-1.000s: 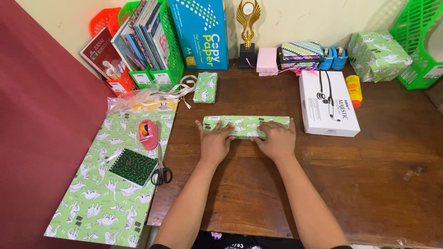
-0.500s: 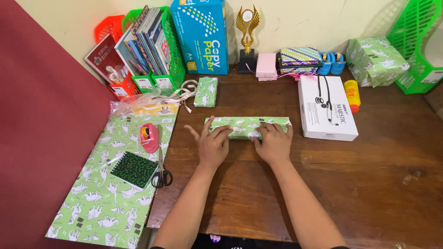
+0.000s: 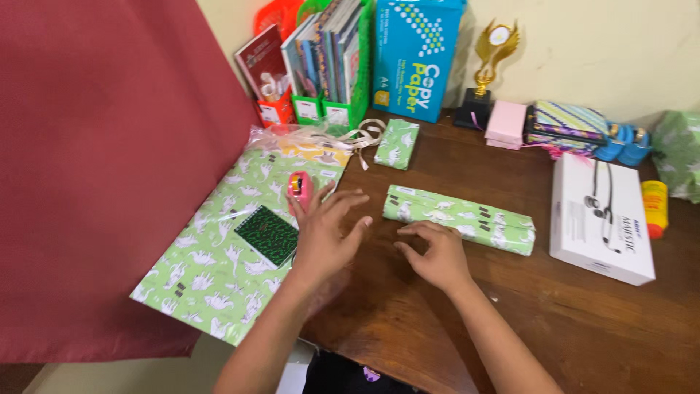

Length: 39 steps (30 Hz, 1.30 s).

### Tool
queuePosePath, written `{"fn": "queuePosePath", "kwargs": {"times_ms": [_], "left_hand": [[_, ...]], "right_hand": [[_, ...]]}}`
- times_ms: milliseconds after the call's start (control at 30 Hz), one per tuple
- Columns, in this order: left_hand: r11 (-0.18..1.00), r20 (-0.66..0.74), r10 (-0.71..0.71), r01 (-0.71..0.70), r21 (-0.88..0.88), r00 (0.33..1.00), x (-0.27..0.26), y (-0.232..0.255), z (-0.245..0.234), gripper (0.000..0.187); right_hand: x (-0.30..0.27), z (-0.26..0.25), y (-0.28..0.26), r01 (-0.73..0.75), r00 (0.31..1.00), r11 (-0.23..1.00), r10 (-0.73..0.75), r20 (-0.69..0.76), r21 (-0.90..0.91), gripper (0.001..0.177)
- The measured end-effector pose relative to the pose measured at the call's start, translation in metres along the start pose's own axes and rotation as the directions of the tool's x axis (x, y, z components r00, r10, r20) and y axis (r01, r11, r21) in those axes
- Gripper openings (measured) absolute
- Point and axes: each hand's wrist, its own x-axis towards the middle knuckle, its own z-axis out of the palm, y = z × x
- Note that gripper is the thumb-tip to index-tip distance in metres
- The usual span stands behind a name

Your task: The person wraps a small rectangular item with green dinosaur-patterned wrapping paper. They fold the paper around the item, smooth the edges, and secure the folds with tape. The process includes repeated folding and taping of the ends to complete the package.

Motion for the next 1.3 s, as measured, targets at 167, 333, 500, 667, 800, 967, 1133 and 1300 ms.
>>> {"fn": "queuePosePath", "kwargs": {"times_ms": [167,333,500,667,800,967,1133,1300], "left_hand": [[0.986,0.145,-0.162,0.153,0.069,0.976,0.015,-0.124,-0.037,0.031],[0.904,0.239,-0.385,0.416,-0.096,0.891,0.001,-0.221,-0.017,0.027],[0.880,0.129,-0.462,0.472,-0.053,0.877,-0.004,-0.243,0.017,0.024],[0.763,0.203,-0.612,0.638,-0.104,0.765,0.001,-0.241,0.025,0.029],[0.697,0.212,-0.671,0.702,-0.144,0.710,0.003,-0.244,0.034,0.034],[0.580,0.259,-0.674,0.712,-0.395,0.692,0.002,-0.255,0.049,0.022],[0.446,0.327,-0.664,0.708,-0.548,0.672,0.001,-0.266,0.059,0.018],[0.357,0.314,-0.666,0.658,-0.663,0.677,-0.003,-0.265,0.057,0.022]], "right_hand": [[0.042,0.051,-0.029,-0.046,0.976,0.930,-0.035,0.214,0.364,0.032],[0.088,0.121,-0.048,-0.004,0.966,0.898,-0.110,0.234,0.439,0.046],[0.115,0.183,-0.059,-0.051,0.971,0.858,-0.077,0.226,0.511,0.057],[0.123,0.208,-0.058,-0.103,0.978,0.892,0.011,0.207,0.440,0.052],[0.125,0.212,-0.060,-0.105,0.980,0.872,0.008,0.201,0.478,0.056],[0.123,0.214,-0.068,-0.142,0.984,0.904,0.085,0.155,0.404,0.047],[0.120,0.213,-0.074,-0.136,0.986,0.936,0.095,0.139,0.326,0.049],[0.117,0.214,-0.074,-0.141,0.986,0.951,0.111,0.122,0.275,0.050]]}}
